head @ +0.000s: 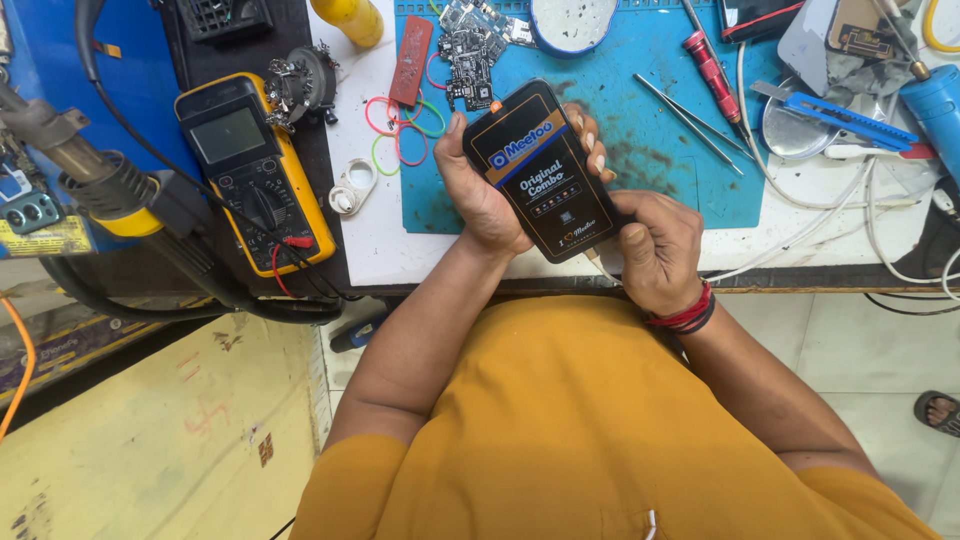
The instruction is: The person handles a smartphone, connects and disconnects a charging cable, and uses a screwdriver to remove screws from the back cover. They then remove the back cover and disconnect internal ribbon cables.
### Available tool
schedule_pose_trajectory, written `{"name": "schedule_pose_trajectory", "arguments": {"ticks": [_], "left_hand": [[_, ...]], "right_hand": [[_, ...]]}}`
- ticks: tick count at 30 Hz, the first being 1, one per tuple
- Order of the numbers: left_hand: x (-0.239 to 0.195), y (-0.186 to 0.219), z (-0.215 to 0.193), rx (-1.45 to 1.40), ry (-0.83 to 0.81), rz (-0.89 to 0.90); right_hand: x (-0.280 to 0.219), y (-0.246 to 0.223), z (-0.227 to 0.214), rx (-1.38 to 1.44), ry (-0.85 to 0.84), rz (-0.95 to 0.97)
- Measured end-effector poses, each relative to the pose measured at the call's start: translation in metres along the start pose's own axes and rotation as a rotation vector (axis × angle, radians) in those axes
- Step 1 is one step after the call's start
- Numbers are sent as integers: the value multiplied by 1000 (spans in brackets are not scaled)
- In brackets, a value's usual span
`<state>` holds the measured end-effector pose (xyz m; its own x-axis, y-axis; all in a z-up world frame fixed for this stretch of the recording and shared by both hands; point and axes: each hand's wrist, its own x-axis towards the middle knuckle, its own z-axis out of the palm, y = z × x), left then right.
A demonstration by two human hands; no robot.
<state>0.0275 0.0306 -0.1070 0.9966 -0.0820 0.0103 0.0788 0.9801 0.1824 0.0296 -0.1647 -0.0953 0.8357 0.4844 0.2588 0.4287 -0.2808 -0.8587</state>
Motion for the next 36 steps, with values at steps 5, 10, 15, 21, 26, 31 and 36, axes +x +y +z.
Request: {"name": "schedule_pose_trajectory", "arguments": {"ticks": [5, 10, 15, 21, 26, 31, 36], "left_hand": [[-1, -1, 0, -10, 13, 3], [-1, 0, 0, -15, 23, -2], [-1, -1, -1, -17, 23, -4], [-2, -1, -2, -11, 33, 1], [-1, -1, -2, -11, 19, -3], [-1, -1, -2, -4, 25, -12], [-2, -1, -1, -2, 3, -1]], "right_hand": [[0, -1, 0, 4, 4, 2], [1, -2, 0, 0, 2, 0], [1, -2, 0, -3, 2, 5], [0, -2, 0, -13, 5, 2], [0, -1, 1, -39, 13, -9], [0, 0, 0, -31, 8, -3], [0, 0, 0, -32, 6, -8]]}}
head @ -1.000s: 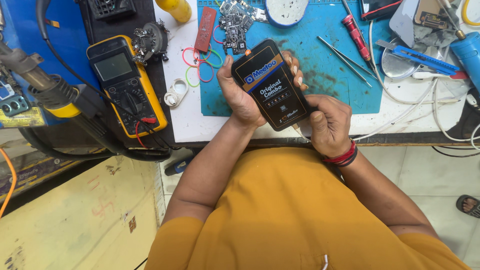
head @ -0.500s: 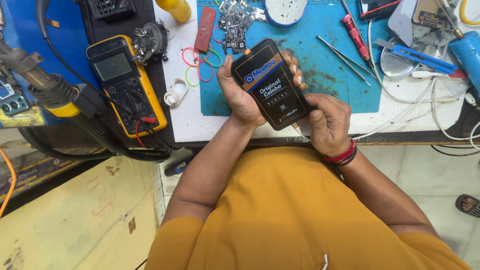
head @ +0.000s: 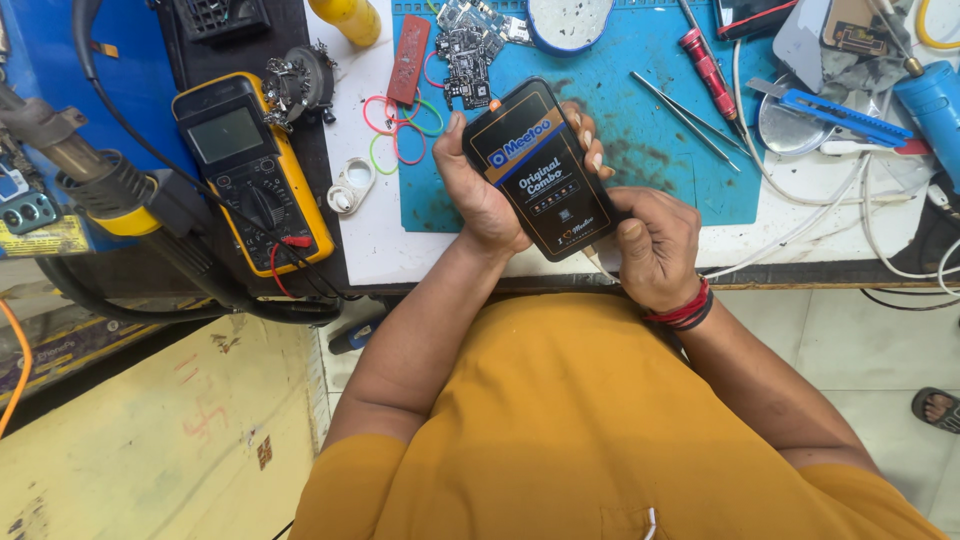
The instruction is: The person handles a smartphone, connects and disconnects a charging cable, and uses a screwdriver to remove screws from the back cover. They then remove the back cover and disconnect internal ribbon cables.
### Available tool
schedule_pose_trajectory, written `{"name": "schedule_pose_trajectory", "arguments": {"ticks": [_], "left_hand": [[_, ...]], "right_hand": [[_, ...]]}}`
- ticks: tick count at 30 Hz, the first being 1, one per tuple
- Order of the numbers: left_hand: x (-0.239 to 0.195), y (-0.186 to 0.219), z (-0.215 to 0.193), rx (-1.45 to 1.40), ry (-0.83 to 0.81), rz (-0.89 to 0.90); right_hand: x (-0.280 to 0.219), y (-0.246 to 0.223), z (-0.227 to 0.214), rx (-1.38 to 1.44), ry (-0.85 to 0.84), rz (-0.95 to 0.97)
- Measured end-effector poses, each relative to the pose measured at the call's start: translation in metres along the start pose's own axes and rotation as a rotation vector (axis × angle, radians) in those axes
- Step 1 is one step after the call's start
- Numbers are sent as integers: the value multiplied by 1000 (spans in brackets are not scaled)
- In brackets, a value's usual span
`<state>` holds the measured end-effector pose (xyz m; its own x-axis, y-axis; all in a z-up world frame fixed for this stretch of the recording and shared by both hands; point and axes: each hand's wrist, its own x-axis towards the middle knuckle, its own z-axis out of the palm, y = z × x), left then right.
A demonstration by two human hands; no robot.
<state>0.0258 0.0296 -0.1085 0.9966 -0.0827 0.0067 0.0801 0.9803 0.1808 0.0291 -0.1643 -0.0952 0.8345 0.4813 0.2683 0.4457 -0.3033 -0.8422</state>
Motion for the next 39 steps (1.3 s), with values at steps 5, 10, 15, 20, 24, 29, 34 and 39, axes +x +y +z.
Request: {"name": "schedule_pose_trajectory", "arguments": {"ticks": [5, 10, 15, 20, 24, 29, 34, 39], "left_hand": [[1, 2, 1, -10, 15, -7], [1, 3, 3, -71, 7, 12], [3, 2, 6, -126, 28, 10], [-2, 0, 6, -63, -28, 79], [1, 2, 5, -68, -73, 32], [-6, -1, -1, 26, -30, 23], [-21, -18, -13, 602, 47, 53], [-30, -25, -25, 624, 56, 61]], "right_hand": [[1, -1, 0, 32, 1, -2], [-1, -1, 0, 13, 1, 6], [0, -2, 0, 3, 4, 17], [2, -5, -2, 68, -27, 6], [3, -9, -6, 362, -192, 376], [-2, -12, -2, 578, -134, 397], [3, -11, -6, 568, -1, 360], [1, -11, -13, 578, -27, 336]]}}
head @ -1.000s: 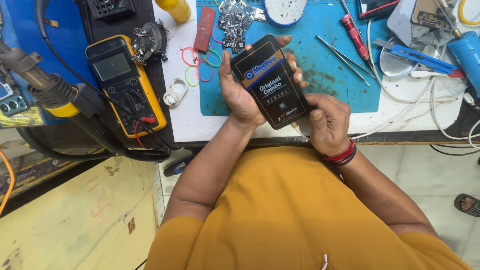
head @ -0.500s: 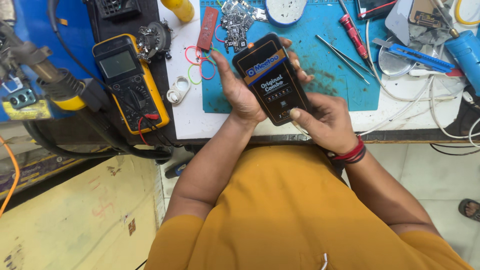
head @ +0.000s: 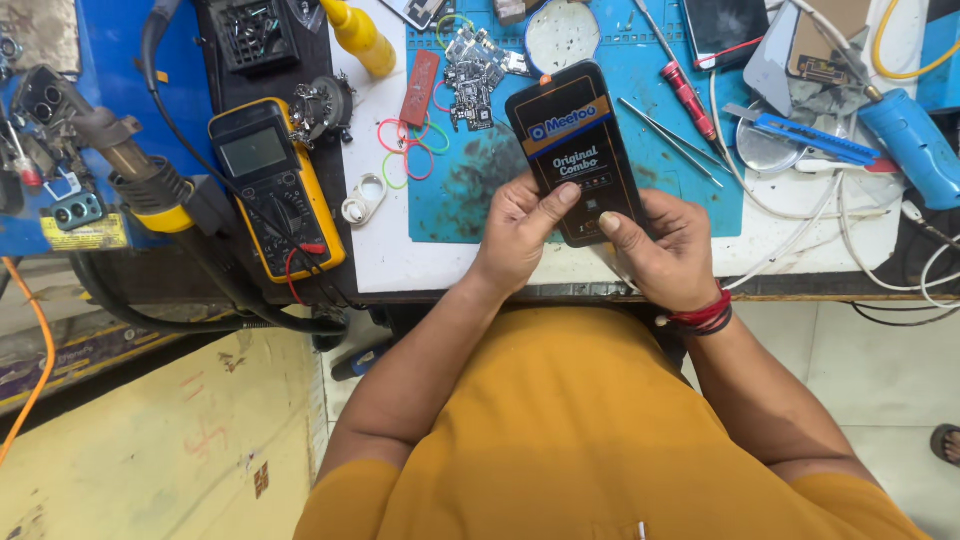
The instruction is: The person handles a smartphone, connects and disconnects a charging cable, and uses a screwdriver to remove screws from the back cover. They then remove the back cover and disconnect internal ribbon cables.
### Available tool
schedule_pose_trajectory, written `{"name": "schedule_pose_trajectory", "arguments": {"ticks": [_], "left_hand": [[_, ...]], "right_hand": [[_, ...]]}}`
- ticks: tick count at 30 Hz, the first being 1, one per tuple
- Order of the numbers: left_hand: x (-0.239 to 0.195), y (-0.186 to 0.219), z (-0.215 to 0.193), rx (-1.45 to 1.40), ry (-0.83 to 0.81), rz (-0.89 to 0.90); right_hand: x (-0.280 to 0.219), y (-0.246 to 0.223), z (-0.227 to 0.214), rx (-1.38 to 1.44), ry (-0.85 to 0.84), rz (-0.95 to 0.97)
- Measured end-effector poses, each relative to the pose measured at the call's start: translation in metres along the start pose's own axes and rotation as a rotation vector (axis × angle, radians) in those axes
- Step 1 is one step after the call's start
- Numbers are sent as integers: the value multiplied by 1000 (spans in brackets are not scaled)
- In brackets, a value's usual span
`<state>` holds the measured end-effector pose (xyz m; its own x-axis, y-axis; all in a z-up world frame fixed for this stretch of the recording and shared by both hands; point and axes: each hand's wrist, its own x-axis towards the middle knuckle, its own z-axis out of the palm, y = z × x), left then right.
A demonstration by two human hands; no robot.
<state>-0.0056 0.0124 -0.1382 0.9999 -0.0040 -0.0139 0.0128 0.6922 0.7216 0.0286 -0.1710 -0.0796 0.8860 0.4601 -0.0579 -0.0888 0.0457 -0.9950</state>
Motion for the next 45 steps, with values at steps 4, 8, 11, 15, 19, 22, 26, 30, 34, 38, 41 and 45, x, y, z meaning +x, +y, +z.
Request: {"name": "schedule_pose_trajectory", "arguments": {"ticks": [4, 8, 11, 15, 19, 22, 26, 30, 34, 38, 41, 45], "left_hand": [[-5, -2, 1, 77, -57, -62], [-8, -6, 1, 48, 6, -55], [-10, -10, -2, 51, 31, -50], [-17, -16, 0, 29, 62, -64], [-16, -5, 8, 106, 6, -37], [-25, 11, 20, 85, -81, 113], [-30, 29, 37, 259, -123, 224], [-39, 39, 47, 249, -145, 271], [-44, 44, 47, 257, -196, 235], [-47, 46, 50, 277, -219, 213], [-47, 47, 52, 330, -221, 236], [-47, 45, 53, 345, -208, 243]], "right_hand": [[-2, -4, -5, -16, -12, -15], [-2, -5, -7, -89, 17, 63], [-1, -4, -6, -68, -2, 175], [-5, -3, 0, -134, 15, 71], [-4, -16, 4, -379, 49, -35], [-5, -32, 5, -743, 84, -382], [-4, -46, 1, -915, 43, -722], [-3, -42, -1, -901, 132, -858], [-7, -34, -5, -927, 144, -898], [-10, -35, -9, -979, 124, -893], [-9, -36, -12, -976, 74, -944], [-6, -35, -13, -954, 53, -983]]}}
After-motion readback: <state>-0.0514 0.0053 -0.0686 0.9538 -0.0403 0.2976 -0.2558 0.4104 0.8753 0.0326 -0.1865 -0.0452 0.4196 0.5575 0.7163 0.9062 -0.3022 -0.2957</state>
